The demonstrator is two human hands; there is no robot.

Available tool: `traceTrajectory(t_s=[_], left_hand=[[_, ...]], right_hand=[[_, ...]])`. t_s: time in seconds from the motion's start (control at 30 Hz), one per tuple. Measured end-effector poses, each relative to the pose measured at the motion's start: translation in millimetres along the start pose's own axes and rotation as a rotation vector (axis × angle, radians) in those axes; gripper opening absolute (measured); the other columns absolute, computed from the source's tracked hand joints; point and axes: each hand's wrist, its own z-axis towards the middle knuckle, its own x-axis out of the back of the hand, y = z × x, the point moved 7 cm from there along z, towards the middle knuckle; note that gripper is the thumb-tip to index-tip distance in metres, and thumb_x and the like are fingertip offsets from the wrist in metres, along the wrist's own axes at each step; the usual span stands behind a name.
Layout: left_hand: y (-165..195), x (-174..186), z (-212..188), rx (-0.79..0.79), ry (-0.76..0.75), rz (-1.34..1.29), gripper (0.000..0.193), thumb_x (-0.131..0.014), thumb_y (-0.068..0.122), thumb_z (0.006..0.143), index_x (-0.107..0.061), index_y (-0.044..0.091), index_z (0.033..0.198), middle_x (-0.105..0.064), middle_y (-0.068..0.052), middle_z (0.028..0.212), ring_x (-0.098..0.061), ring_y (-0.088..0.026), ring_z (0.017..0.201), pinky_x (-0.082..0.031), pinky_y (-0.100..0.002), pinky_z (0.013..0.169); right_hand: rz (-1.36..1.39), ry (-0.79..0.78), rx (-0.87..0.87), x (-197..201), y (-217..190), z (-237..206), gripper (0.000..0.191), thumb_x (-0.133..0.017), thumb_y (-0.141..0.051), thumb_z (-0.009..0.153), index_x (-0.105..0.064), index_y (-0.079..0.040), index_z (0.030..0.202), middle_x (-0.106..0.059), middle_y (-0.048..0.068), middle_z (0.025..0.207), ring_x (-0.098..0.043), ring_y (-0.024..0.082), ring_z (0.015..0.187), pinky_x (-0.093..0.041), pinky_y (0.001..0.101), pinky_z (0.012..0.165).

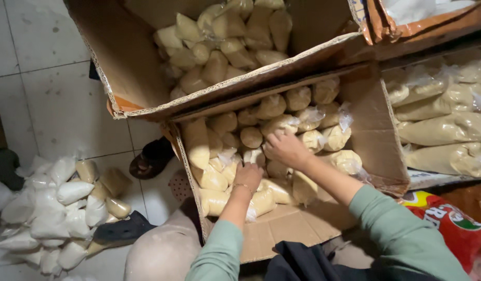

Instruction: The person sits on the floor and sorts individually wrapped dough packets from one cardboard box into another. They repeatedly pick up packets, inspect them, and place them into a second box, occasionally adjusting the arrangement.

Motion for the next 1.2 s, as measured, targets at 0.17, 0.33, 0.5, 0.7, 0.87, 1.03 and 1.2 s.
traceTrajectory(t_s=[0.17, 0.33, 0.5, 0.7, 0.87, 1.03, 1.2], left_hand=[[-8, 7, 20, 0.053, 0.138, -0.175, 0.039, -0.054, 0.028, 0.092, -0.067, 0.017, 0.128, -0.067, -0.01, 0.129, -0.058, -0.028, 0.122, -0.041, -0.05, 0.098], [-2, 6, 29, 0.007, 0.066, -0.086, 0.04, -0.051, 0.033, 0.096, -0.066, 0.014, 0.129, -0.067, -0.011, 0.128, -0.062, -0.03, 0.115, -0.048, -0.048, 0.088], [-12, -5, 31, 0.024, 0.045, -0.152, 0.027, -0.053, 0.015, 0.091, -0.077, 0.009, 0.102, -0.075, -0.017, 0.109, -0.067, -0.034, 0.107, -0.048, -0.047, 0.098], [-40, -6, 22, 0.152, 0.139, -0.597, 0.023, -0.051, 0.003, 0.09, -0.072, -0.006, 0.094, -0.069, -0.031, 0.107, -0.067, -0.045, 0.101, -0.054, -0.048, 0.091], [-39, 5, 21, 0.177, 0.13, -0.686, 0.019, -0.053, 0.003, 0.086, -0.069, -0.007, 0.09, -0.067, -0.031, 0.104, -0.064, -0.048, 0.101, -0.051, -0.052, 0.089], [-31, 15, 14, 0.243, 0.272, -0.808, 0.019, -0.052, 0.007, 0.091, -0.064, -0.006, 0.099, -0.067, -0.03, 0.108, -0.062, -0.048, 0.104, -0.051, -0.053, 0.091], [-44, 16, 13, 0.297, 0.357, -0.774, 0.025, -0.047, 0.007, 0.094, -0.057, -0.004, 0.114, -0.065, -0.029, 0.115, -0.061, -0.048, 0.106, -0.05, -0.055, 0.09]], right_hand=[[0.377, 0.013, -0.037, -22, -34, 19, 0.021, -0.061, -0.014, 0.083, -0.068, -0.011, 0.102, -0.058, 0.012, 0.096, -0.063, 0.031, 0.087, -0.054, 0.0417, 0.066], [0.355, -0.159, -0.313, -63, -46, 31, 0.042, -0.058, -0.006, 0.082, -0.061, 0.002, 0.123, -0.062, 0.021, 0.106, -0.07, 0.032, 0.084, -0.059, 0.0393, 0.064], [0.477, -0.22, -0.436, -99, -33, 39, 0.028, -0.058, -0.008, 0.086, -0.065, -0.002, 0.113, -0.068, 0.022, 0.097, -0.07, 0.037, 0.082, -0.059, 0.0434, 0.068], [0.455, -0.178, -0.385, -110, -27, 44, 0.016, -0.058, -0.008, 0.085, -0.07, -0.003, 0.093, -0.071, 0.019, 0.093, -0.071, 0.033, 0.087, -0.059, 0.042, 0.08], [0.513, 0.023, -0.429, -95, -17, 48, 0.029, -0.057, -0.004, 0.078, -0.069, 0.003, 0.103, -0.07, 0.023, 0.096, -0.069, 0.037, 0.084, -0.058, 0.0427, 0.075], [0.591, -0.096, -0.544, -109, -8, 50, 0.022, -0.057, -0.005, 0.086, -0.068, -0.002, 0.105, -0.07, 0.021, 0.101, -0.069, 0.038, 0.09, -0.056, 0.047, 0.077], [0.573, 0.027, -0.344, -101, -17, 55, 0.026, -0.062, -0.008, 0.078, -0.066, 0.0, 0.102, -0.069, 0.022, 0.101, -0.068, 0.039, 0.089, -0.056, 0.045, 0.077]])
